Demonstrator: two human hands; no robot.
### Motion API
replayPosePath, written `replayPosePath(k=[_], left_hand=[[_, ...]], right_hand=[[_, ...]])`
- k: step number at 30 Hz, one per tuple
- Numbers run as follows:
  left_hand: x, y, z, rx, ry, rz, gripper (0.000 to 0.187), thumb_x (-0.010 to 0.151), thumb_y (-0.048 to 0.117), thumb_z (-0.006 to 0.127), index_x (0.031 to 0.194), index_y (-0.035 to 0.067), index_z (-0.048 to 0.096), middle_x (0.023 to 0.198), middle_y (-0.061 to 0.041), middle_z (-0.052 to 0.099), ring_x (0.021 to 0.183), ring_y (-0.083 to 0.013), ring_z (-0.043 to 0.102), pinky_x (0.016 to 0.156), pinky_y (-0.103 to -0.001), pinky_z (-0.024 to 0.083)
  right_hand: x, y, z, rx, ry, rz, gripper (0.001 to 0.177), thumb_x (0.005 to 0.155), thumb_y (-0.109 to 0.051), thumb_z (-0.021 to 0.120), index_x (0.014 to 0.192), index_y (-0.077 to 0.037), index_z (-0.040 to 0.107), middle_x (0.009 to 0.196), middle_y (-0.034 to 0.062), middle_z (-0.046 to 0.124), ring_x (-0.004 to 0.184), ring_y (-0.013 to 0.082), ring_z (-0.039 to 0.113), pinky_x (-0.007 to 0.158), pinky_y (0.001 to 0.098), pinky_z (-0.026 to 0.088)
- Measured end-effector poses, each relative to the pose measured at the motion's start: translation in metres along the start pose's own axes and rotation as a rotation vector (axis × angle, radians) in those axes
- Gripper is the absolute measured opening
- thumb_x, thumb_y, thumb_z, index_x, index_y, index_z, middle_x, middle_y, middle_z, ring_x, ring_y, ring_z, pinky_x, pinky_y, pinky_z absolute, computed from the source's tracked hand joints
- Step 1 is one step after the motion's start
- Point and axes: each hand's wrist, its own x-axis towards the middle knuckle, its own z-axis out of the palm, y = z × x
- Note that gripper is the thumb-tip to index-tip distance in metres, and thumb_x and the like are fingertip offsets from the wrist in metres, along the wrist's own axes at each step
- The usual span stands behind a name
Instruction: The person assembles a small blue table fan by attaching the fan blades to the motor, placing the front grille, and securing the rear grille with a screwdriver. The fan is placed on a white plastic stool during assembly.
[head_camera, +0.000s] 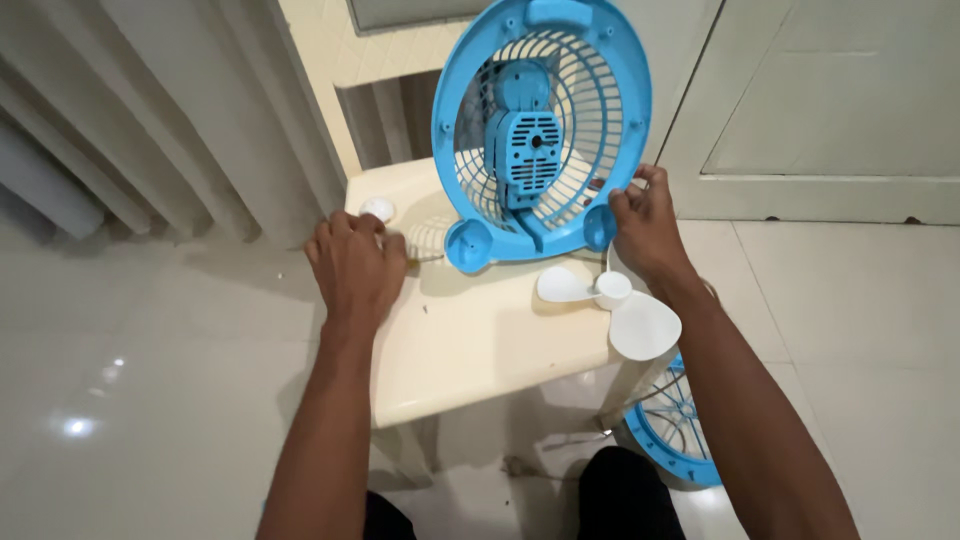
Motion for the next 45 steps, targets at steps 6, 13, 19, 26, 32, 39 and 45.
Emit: replayPosePath(k=[6, 13, 19, 26, 32, 39, 45], left_hand=[[-0.011, 0.004, -0.005, 0.071, -0.169, -0.027, 0.025, 0.076, 0.02, 0.071, 0.096, 0.005, 0.075, 0.106, -0.016, 0.067, 0.109, -0.0354, 0.056, 0.095, -0.051, 0.038], [-0.015, 0.009, -0.01, 0.032, -0.249, -0.009, 0.027, 0.075, 0.018, 0.072, 0.099, 0.006, 0.074, 0.101, -0.016, 0.067, 0.103, -0.0352, 0.058, 0.089, -0.051, 0.04], [-0.019, 0.011, -0.007, -0.076, -0.269, 0.043, 0.025, 0.079, 0.018, 0.071, 0.1, 0.006, 0.073, 0.103, -0.015, 0.066, 0.102, -0.0357, 0.059, 0.091, -0.052, 0.041], [-0.02, 0.01, -0.006, -0.163, -0.303, 0.004, 0.03, 0.08, 0.019, 0.069, 0.107, 0.006, 0.073, 0.108, -0.016, 0.065, 0.106, -0.0356, 0.057, 0.096, -0.051, 0.041], [-0.016, 0.013, -0.016, -0.284, -0.163, 0.034, 0.024, 0.085, 0.011, 0.066, 0.108, 0.004, 0.074, 0.111, -0.016, 0.064, 0.107, -0.0345, 0.056, 0.097, -0.048, 0.042], [-0.029, 0.022, -0.048, -0.372, -0.313, -0.038, 0.022, 0.095, 0.005, 0.059, 0.112, 0.001, 0.073, 0.108, -0.018, 0.066, 0.102, -0.0334, 0.063, 0.092, -0.045, 0.051], [-0.044, 0.035, -0.072, -0.429, -0.579, -0.1, 0.031, 0.087, 0.014, 0.069, 0.114, 0.0, 0.069, 0.105, -0.018, 0.063, 0.1, -0.0321, 0.064, 0.087, -0.044, 0.05]], right_hand=[[0.011, 0.021, -0.003, 0.179, -0.013, -0.064, 0.031, 0.105, -0.004, 0.045, 0.132, -0.003, 0.029, 0.129, 0.0233, 0.067, 0.111, 0.0217, 0.07, 0.09, 0.0329, 0.06], [0.015, 0.016, 0.001, 0.243, 0.034, -0.016, 0.03, 0.104, -0.005, 0.044, 0.13, -0.003, 0.027, 0.126, 0.0233, 0.064, 0.105, 0.0249, 0.07, 0.088, 0.037, 0.063], [0.01, 0.014, -0.003, 0.209, 0.073, -0.062, 0.031, 0.104, -0.004, 0.044, 0.132, -0.002, 0.031, 0.122, 0.023, 0.069, 0.101, 0.0254, 0.074, 0.085, 0.0355, 0.062], [0.018, 0.032, -0.009, 0.212, 0.116, -0.1, 0.033, 0.105, -0.001, 0.045, 0.136, -0.001, 0.033, 0.122, 0.0247, 0.07, 0.099, 0.0254, 0.074, 0.087, 0.0349, 0.062], [0.031, 0.043, -0.012, 0.42, 0.157, -0.099, 0.036, 0.102, 0.003, 0.045, 0.136, -0.001, 0.032, 0.121, 0.0257, 0.067, 0.104, 0.0268, 0.072, 0.091, 0.0385, 0.063], [0.035, 0.047, -0.018, 0.567, 0.198, -0.12, 0.036, 0.101, 0.003, 0.043, 0.135, -0.001, 0.031, 0.124, 0.0288, 0.065, 0.105, 0.0301, 0.073, 0.093, 0.0405, 0.064], [0.036, 0.047, -0.019, 0.612, 0.201, -0.155, 0.038, 0.103, 0.003, 0.046, 0.137, 0.0, 0.032, 0.127, 0.0302, 0.064, 0.11, 0.0307, 0.072, 0.098, 0.0405, 0.064]])
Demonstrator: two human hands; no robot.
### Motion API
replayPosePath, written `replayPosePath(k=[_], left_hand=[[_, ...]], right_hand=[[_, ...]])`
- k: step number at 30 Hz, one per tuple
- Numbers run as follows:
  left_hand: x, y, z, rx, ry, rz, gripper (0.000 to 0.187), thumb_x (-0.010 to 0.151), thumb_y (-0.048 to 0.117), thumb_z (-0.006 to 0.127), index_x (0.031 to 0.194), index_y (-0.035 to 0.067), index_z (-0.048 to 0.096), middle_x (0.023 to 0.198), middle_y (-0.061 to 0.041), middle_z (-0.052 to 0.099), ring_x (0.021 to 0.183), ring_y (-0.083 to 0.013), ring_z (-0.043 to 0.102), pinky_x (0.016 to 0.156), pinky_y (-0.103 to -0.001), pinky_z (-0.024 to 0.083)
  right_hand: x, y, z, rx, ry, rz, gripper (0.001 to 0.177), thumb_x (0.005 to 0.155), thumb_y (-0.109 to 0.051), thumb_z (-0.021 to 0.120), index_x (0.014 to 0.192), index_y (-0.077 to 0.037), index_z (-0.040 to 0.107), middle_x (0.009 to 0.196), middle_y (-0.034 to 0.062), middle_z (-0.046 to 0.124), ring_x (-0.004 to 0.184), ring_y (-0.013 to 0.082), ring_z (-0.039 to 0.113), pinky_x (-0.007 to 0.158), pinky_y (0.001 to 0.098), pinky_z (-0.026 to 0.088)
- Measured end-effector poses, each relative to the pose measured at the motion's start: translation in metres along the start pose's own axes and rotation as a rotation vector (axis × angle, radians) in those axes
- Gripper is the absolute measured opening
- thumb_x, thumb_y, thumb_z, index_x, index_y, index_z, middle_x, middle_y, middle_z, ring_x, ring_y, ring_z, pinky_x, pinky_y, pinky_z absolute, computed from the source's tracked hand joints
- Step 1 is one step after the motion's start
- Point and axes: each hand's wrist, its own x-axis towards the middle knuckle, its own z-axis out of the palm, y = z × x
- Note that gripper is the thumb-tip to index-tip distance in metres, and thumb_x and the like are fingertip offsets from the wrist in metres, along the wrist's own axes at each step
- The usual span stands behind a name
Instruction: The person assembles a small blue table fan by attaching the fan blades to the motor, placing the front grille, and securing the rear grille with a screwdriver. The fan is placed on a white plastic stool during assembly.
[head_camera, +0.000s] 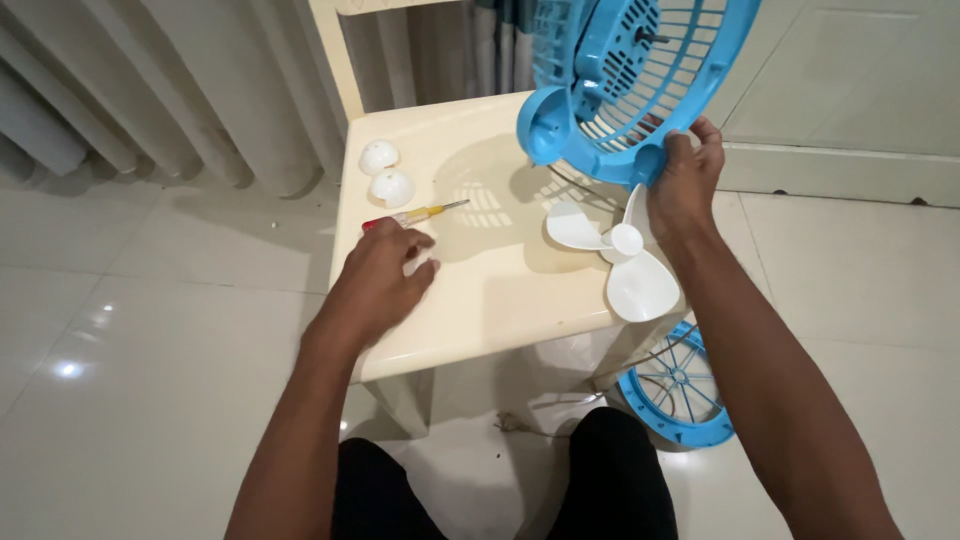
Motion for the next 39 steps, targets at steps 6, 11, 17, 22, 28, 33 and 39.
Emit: replayPosePath(k=[6, 11, 17, 22, 28, 33, 39], left_hand=[[0.016, -0.002, 0.021, 0.091, -0.039, 0.125, 0.017, 0.095, 0.006, 0.057, 0.094, -0.006, 0.069, 0.104, -0.022, 0.064, 0.1, -0.0382, 0.063, 0.09, -0.047, 0.049], [0.061, -0.011, 0.058, 0.167, 0.013, 0.282, 0.016, 0.093, -0.004, 0.052, 0.101, -0.008, 0.065, 0.104, -0.03, 0.062, 0.098, -0.0438, 0.063, 0.089, -0.051, 0.05], [0.134, -0.027, 0.116, 0.232, 0.129, 0.411, 0.03, 0.082, -0.009, 0.051, 0.11, -0.007, 0.062, 0.103, -0.029, 0.062, 0.094, -0.0449, 0.063, 0.086, -0.052, 0.053], [0.168, -0.04, 0.151, 0.062, 0.373, 0.559, 0.023, 0.09, 0.002, 0.06, 0.112, -0.005, 0.063, 0.11, -0.026, 0.066, 0.099, -0.0425, 0.065, 0.087, -0.048, 0.055], [0.184, -0.027, 0.16, -0.364, 0.404, 0.692, 0.023, 0.094, 0.005, 0.059, 0.116, -0.002, 0.063, 0.111, -0.024, 0.069, 0.102, -0.0417, 0.067, 0.088, -0.047, 0.056], [0.189, -0.028, 0.163, -0.388, 0.381, 0.727, 0.023, 0.098, 0.008, 0.059, 0.119, 0.0, 0.064, 0.112, -0.022, 0.07, 0.104, -0.041, 0.068, 0.089, -0.045, 0.056], [0.17, -0.028, 0.152, 0.062, 0.185, 0.389, 0.018, 0.1, 0.014, 0.057, 0.107, -0.001, 0.065, 0.102, -0.025, 0.069, 0.094, -0.0446, 0.065, 0.083, -0.052, 0.053]], right_hand=[[-0.002, 0.001, 0.001, 0.004, -0.004, 0.01, 0.038, 0.101, 0.003, 0.046, 0.136, -0.002, 0.031, 0.125, 0.0299, 0.064, 0.107, 0.0306, 0.072, 0.094, 0.041, 0.064], [-0.002, 0.005, 0.003, 0.02, 0.009, -0.002, 0.038, 0.1, 0.004, 0.047, 0.135, 0.0, 0.033, 0.124, 0.0292, 0.065, 0.103, 0.0314, 0.071, 0.091, 0.041, 0.064], [-0.002, 0.007, 0.002, -0.018, 0.023, -0.007, 0.036, 0.101, 0.003, 0.044, 0.135, 0.0, 0.032, 0.124, 0.0299, 0.065, 0.103, 0.0318, 0.072, 0.091, 0.0406, 0.064], [-0.005, 0.004, 0.007, -0.038, -0.005, 0.017, 0.037, 0.101, 0.002, 0.042, 0.136, -0.001, 0.028, 0.125, 0.0311, 0.065, 0.103, 0.0321, 0.071, 0.091, 0.0406, 0.064], [-0.01, -0.001, 0.011, -0.069, 0.005, 0.045, 0.037, 0.102, 0.001, 0.041, 0.137, -0.003, 0.029, 0.125, 0.0291, 0.066, 0.102, 0.0308, 0.073, 0.091, 0.0397, 0.064], [-0.007, 0.001, 0.006, -0.036, 0.008, 0.014, 0.035, 0.103, 0.001, 0.042, 0.136, -0.002, 0.031, 0.126, 0.0301, 0.065, 0.098, 0.0307, 0.072, 0.088, 0.0393, 0.063], [-0.005, 0.004, 0.002, 0.017, 0.024, 0.022, 0.035, 0.103, 0.002, 0.044, 0.135, -0.003, 0.029, 0.123, 0.0303, 0.065, 0.099, 0.0302, 0.072, 0.09, 0.04, 0.065]])
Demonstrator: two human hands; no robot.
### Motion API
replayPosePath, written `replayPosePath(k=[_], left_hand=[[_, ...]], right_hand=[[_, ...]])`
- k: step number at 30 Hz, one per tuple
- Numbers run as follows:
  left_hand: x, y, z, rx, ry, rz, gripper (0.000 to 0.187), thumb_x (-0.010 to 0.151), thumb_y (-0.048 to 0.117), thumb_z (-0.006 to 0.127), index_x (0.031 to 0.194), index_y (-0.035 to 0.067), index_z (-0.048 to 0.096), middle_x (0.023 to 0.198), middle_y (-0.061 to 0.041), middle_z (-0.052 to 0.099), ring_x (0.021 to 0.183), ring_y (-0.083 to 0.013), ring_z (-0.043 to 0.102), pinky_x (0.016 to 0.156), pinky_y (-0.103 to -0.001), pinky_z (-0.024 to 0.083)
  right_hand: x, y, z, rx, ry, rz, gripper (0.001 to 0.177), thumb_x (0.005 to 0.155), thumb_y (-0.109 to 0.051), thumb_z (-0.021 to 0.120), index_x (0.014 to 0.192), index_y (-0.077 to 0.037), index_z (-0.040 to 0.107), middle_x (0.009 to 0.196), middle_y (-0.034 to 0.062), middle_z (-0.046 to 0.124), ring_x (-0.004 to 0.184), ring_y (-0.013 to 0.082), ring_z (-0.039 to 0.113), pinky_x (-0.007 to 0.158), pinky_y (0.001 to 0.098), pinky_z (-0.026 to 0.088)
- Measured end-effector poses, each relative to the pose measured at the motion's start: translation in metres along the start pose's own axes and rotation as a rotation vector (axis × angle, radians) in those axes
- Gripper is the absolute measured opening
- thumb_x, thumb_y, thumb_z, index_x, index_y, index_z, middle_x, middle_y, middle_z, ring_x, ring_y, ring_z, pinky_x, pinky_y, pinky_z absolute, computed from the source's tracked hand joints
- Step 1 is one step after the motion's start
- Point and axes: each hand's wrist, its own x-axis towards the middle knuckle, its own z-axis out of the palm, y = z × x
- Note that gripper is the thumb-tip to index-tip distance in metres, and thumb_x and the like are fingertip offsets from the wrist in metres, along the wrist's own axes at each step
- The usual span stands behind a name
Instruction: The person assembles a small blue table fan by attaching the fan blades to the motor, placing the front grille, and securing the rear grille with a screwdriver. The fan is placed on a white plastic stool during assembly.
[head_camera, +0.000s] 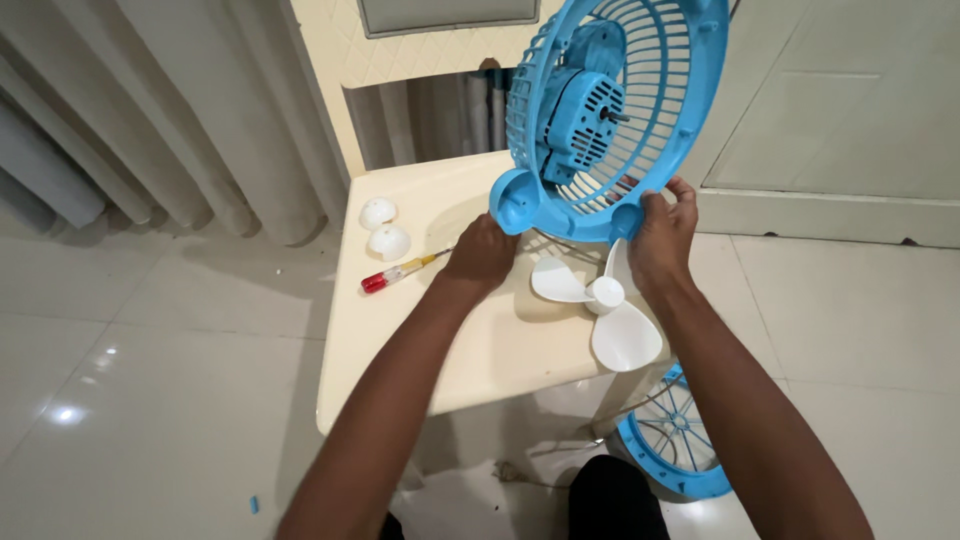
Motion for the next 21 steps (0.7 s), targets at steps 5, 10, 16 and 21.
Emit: replayPosePath(k=[5, 10, 16, 21], left_hand=[[-0.045, 0.021, -0.063, 0.166, -0.218, 0.103, 0.014, 0.095, 0.003, 0.053, 0.099, -0.004, 0.064, 0.102, -0.027, 0.064, 0.098, -0.0424, 0.063, 0.087, -0.05, 0.052], [-0.088, 0.045, -0.129, 0.071, -0.257, -0.046, 0.017, 0.097, 0.006, 0.055, 0.095, -0.005, 0.069, 0.109, -0.024, 0.063, 0.102, -0.0396, 0.063, 0.092, -0.047, 0.052], [-0.118, 0.053, -0.166, 0.034, -0.192, -0.208, 0.016, 0.095, 0.01, 0.06, 0.101, -0.002, 0.07, 0.106, -0.018, 0.063, 0.099, -0.035, 0.063, 0.088, -0.046, 0.051], [-0.126, 0.051, -0.167, 0.003, -0.119, -0.175, 0.014, 0.092, 0.008, 0.064, 0.099, -0.001, 0.071, 0.102, -0.016, 0.061, 0.096, -0.034, 0.063, 0.084, -0.045, 0.051]], right_hand=[[0.0, 0.001, 0.0, -0.045, -0.028, 0.002, 0.034, 0.103, 0.002, 0.043, 0.133, -0.005, 0.029, 0.126, 0.0301, 0.065, 0.098, 0.0298, 0.072, 0.088, 0.0407, 0.065], [-0.001, 0.002, 0.002, -0.068, -0.049, 0.006, 0.034, 0.102, 0.002, 0.041, 0.133, -0.005, 0.028, 0.127, 0.0302, 0.065, 0.096, 0.0302, 0.074, 0.084, 0.0413, 0.065], [-0.003, 0.003, 0.004, -0.154, -0.098, -0.007, 0.034, 0.103, 0.003, 0.041, 0.132, -0.005, 0.026, 0.129, 0.0285, 0.063, 0.097, 0.0298, 0.074, 0.084, 0.041, 0.066], [-0.011, -0.003, 0.012, -0.299, -0.112, -0.018, 0.032, 0.106, 0.001, 0.04, 0.134, -0.006, 0.027, 0.132, 0.0261, 0.064, 0.103, 0.0267, 0.073, 0.085, 0.0378, 0.065]])
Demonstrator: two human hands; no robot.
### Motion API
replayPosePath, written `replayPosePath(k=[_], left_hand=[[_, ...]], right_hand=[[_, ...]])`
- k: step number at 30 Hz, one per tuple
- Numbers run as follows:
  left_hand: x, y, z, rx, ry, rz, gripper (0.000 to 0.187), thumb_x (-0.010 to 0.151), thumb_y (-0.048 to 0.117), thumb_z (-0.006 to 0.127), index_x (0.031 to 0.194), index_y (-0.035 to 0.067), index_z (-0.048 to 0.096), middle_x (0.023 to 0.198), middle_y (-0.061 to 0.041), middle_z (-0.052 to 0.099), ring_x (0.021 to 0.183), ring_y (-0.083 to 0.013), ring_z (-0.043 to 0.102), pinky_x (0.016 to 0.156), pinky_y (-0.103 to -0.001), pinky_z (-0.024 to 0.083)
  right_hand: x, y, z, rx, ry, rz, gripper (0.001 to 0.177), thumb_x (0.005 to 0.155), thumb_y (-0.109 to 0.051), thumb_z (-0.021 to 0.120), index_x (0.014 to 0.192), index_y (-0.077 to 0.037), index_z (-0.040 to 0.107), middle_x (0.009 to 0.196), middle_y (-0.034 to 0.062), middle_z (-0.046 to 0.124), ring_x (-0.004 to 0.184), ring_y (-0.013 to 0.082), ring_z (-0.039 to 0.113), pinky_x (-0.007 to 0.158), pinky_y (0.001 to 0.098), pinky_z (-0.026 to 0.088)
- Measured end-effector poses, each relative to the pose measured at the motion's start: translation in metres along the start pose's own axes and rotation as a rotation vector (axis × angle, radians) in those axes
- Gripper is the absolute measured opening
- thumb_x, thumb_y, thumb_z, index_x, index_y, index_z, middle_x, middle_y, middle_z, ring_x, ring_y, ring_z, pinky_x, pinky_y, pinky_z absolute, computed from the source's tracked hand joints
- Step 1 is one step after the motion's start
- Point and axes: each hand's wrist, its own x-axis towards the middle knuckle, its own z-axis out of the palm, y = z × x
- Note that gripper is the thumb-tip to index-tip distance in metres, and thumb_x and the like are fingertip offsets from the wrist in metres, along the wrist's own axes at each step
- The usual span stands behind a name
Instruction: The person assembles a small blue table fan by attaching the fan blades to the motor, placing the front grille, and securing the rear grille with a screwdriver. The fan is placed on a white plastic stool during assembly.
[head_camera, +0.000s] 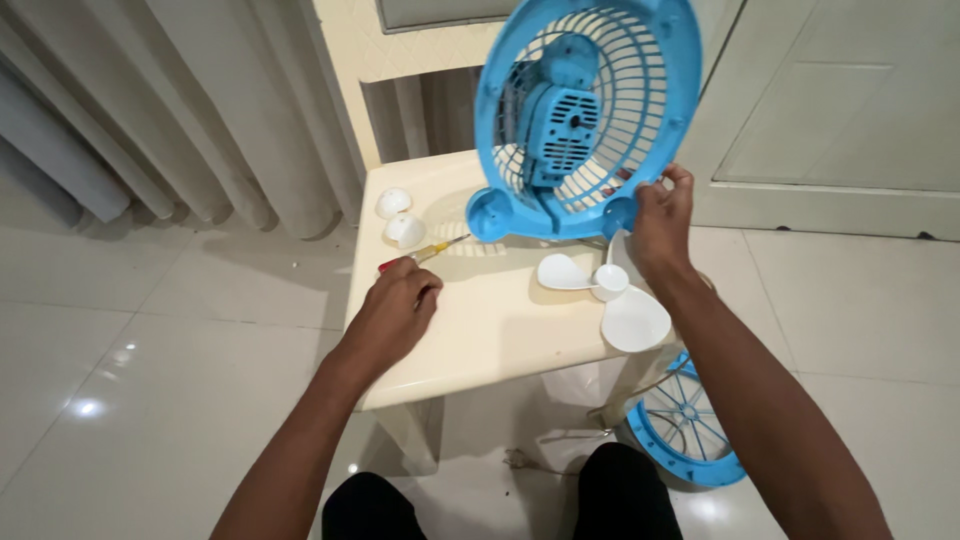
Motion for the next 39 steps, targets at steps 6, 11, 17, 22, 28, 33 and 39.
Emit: replayPosePath(k=[6, 11, 17, 22, 28, 33, 39], left_hand=[[-0.001, -0.005, 0.004, -0.106, -0.01, -0.099, 0.017, 0.091, 0.007, 0.064, 0.103, -0.001, 0.074, 0.1, -0.013, 0.063, 0.089, -0.0289, 0.065, 0.079, -0.04, 0.054], [0.0, -0.007, 0.005, -0.097, 0.007, -0.086, 0.017, 0.091, 0.006, 0.066, 0.103, -0.001, 0.075, 0.101, -0.013, 0.065, 0.087, -0.0273, 0.066, 0.077, -0.038, 0.055], [-0.001, -0.008, 0.007, -0.087, 0.025, -0.079, 0.018, 0.09, 0.006, 0.066, 0.103, -0.001, 0.076, 0.102, -0.014, 0.066, 0.086, -0.0263, 0.068, 0.077, -0.037, 0.056], [-0.001, -0.009, 0.006, -0.097, 0.023, -0.082, 0.018, 0.09, 0.006, 0.066, 0.104, -0.002, 0.076, 0.102, -0.013, 0.066, 0.087, -0.0253, 0.068, 0.079, -0.036, 0.057], [-0.001, -0.005, 0.005, -0.094, 0.028, -0.087, 0.019, 0.09, 0.008, 0.068, 0.105, -0.002, 0.075, 0.102, -0.012, 0.064, 0.087, -0.025, 0.066, 0.08, -0.036, 0.056], [-0.002, -0.001, 0.003, -0.099, 0.025, -0.11, 0.022, 0.09, 0.012, 0.07, 0.107, -0.002, 0.073, 0.098, -0.013, 0.063, 0.085, -0.0244, 0.065, 0.081, -0.037, 0.054], [0.0, 0.006, -0.002, -0.11, 0.058, -0.133, 0.028, 0.088, 0.017, 0.074, 0.109, -0.002, 0.072, 0.098, -0.013, 0.063, 0.083, -0.0248, 0.064, 0.079, -0.036, 0.054]], right_hand=[[-0.007, -0.01, 0.01, -0.047, -0.026, 0.017, 0.028, 0.106, -0.001, 0.037, 0.132, -0.007, 0.025, 0.13, 0.0244, 0.064, 0.103, 0.0257, 0.073, 0.084, 0.037, 0.065], [-0.013, -0.014, 0.012, -0.066, -0.096, -0.025, 0.028, 0.107, -0.001, 0.036, 0.132, -0.007, 0.024, 0.134, 0.0246, 0.061, 0.108, 0.0247, 0.07, 0.09, 0.0368, 0.063], [-0.015, -0.016, 0.013, -0.063, -0.129, -0.035, 0.026, 0.107, 0.0, 0.038, 0.129, -0.006, 0.025, 0.131, 0.0245, 0.059, 0.107, 0.0251, 0.069, 0.093, 0.0367, 0.06], [-0.018, -0.024, 0.015, -0.08, -0.133, -0.002, 0.03, 0.101, 0.003, 0.039, 0.126, -0.006, 0.025, 0.129, 0.0243, 0.059, 0.105, 0.0257, 0.069, 0.09, 0.0359, 0.06], [-0.021, -0.031, 0.02, -0.079, -0.094, 0.016, 0.03, 0.099, 0.004, 0.038, 0.124, -0.007, 0.026, 0.128, 0.0234, 0.056, 0.103, 0.0258, 0.069, 0.09, 0.0365, 0.062], [-0.02, -0.031, 0.022, -0.056, -0.082, -0.011, 0.031, 0.097, 0.006, 0.038, 0.124, -0.006, 0.027, 0.127, 0.0236, 0.058, 0.11, 0.0222, 0.065, 0.097, 0.0377, 0.06], [-0.02, -0.038, 0.023, -0.173, -0.061, 0.029, 0.037, 0.094, 0.008, 0.042, 0.125, -0.005, 0.028, 0.123, 0.0202, 0.062, 0.109, 0.0247, 0.067, 0.095, 0.0404, 0.055]])
